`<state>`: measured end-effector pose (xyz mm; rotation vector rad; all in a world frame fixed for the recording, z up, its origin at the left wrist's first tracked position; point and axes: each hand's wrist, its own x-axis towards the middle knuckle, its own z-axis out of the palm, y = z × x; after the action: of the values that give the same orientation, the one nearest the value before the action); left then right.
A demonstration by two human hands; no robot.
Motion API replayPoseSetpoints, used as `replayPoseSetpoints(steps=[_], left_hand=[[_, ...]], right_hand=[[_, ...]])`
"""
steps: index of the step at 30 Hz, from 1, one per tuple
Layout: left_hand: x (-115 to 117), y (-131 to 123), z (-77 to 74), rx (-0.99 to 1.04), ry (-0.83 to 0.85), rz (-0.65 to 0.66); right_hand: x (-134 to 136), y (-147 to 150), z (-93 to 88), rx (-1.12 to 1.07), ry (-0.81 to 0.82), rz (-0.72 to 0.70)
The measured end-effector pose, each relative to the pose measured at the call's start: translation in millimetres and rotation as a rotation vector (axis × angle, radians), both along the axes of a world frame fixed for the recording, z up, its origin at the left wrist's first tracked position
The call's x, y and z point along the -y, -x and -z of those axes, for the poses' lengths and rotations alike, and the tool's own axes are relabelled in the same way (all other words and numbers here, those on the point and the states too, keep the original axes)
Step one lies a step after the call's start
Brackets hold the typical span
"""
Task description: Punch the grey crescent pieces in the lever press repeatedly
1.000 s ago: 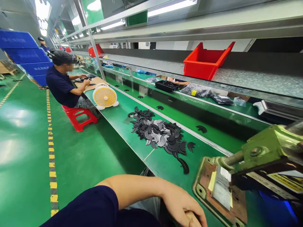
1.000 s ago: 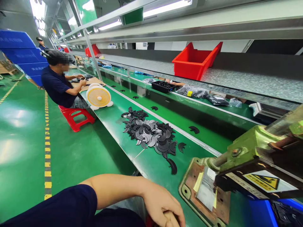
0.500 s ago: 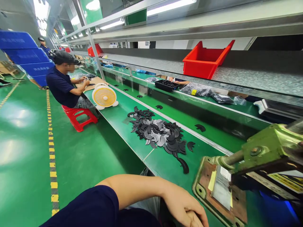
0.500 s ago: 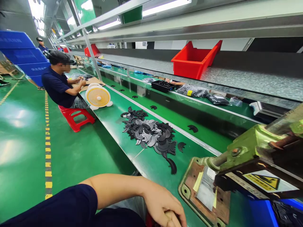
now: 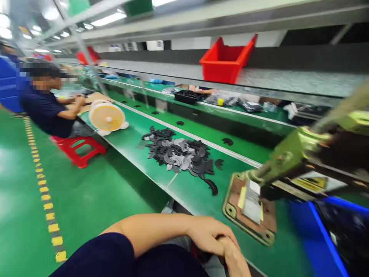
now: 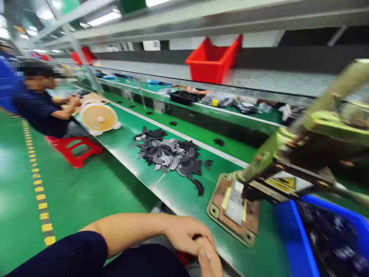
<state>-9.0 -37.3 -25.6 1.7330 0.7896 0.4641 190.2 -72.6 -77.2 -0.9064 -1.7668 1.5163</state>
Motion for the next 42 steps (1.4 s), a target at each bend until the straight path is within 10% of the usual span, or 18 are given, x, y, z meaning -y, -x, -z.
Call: replayPoseSetpoints(steps=[8, 20, 42], left_hand=[[17, 30, -15.2, 0.035, 0.108, -0.111], [26, 9, 1.8, 0.102, -0.429, -0.297], [25, 24, 9.4, 0.168, -0.576, -0.320]], right_hand=[[24, -6, -45.8, 0.128, -0.077, -0.041], [5, -4, -37.4, 0.320, -0.319, 0.112], [12, -9, -45.2, 0.220, -0.553, 0.369]])
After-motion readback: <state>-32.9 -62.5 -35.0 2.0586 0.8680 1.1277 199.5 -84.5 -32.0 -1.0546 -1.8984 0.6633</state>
